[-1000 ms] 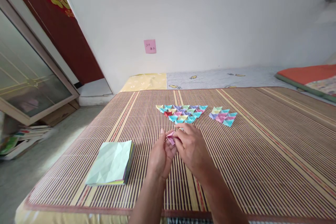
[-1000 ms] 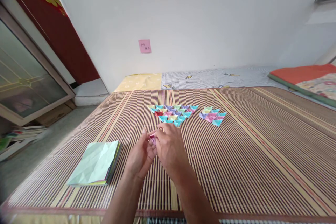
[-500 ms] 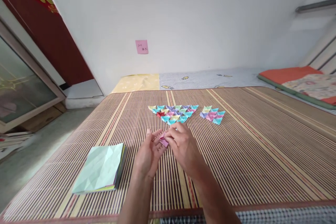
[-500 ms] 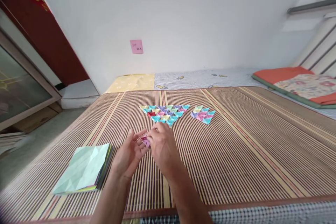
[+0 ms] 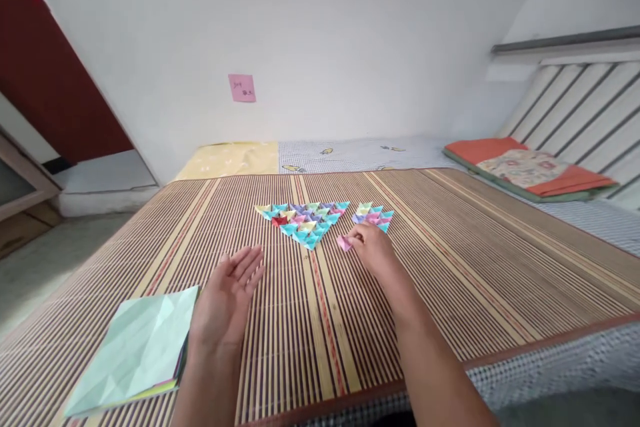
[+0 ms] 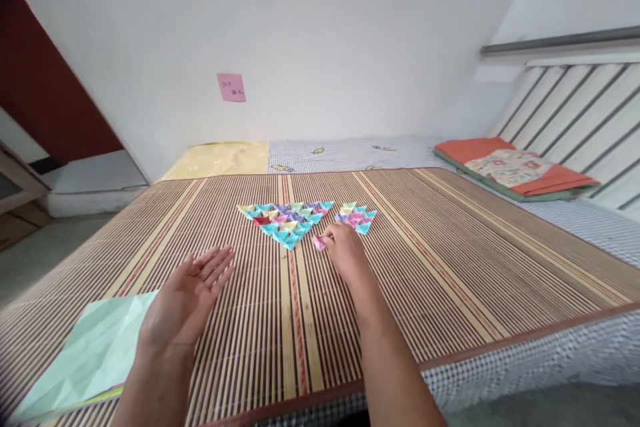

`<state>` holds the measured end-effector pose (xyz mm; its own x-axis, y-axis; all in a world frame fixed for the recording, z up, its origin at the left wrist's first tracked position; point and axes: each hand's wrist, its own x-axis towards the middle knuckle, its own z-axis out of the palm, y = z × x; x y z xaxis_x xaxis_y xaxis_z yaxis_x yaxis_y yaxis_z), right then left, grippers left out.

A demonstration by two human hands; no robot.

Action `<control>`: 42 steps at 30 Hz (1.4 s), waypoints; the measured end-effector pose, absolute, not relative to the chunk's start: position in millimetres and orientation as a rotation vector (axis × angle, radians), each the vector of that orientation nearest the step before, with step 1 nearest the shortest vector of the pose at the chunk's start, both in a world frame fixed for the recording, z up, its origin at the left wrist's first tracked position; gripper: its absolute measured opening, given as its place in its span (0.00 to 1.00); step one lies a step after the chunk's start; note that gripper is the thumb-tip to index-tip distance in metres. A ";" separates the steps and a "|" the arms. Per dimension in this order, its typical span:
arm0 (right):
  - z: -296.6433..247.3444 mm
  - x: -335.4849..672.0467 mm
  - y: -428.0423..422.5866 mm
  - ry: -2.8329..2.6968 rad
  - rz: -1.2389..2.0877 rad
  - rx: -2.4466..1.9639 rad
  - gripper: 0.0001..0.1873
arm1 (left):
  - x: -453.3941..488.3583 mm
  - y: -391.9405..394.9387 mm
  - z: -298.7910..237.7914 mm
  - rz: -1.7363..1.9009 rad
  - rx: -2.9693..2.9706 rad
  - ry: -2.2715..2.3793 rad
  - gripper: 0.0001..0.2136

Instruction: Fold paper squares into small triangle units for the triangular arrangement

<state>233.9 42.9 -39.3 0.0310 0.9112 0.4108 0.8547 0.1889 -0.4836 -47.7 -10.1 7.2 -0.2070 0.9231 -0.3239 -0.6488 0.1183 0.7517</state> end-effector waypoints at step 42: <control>-82.9 282.8 152.1 -2.054 -0.015 -2.073 0.14 | -49.8 -1.6 -11.1 1.441 0.388 1.025 0.12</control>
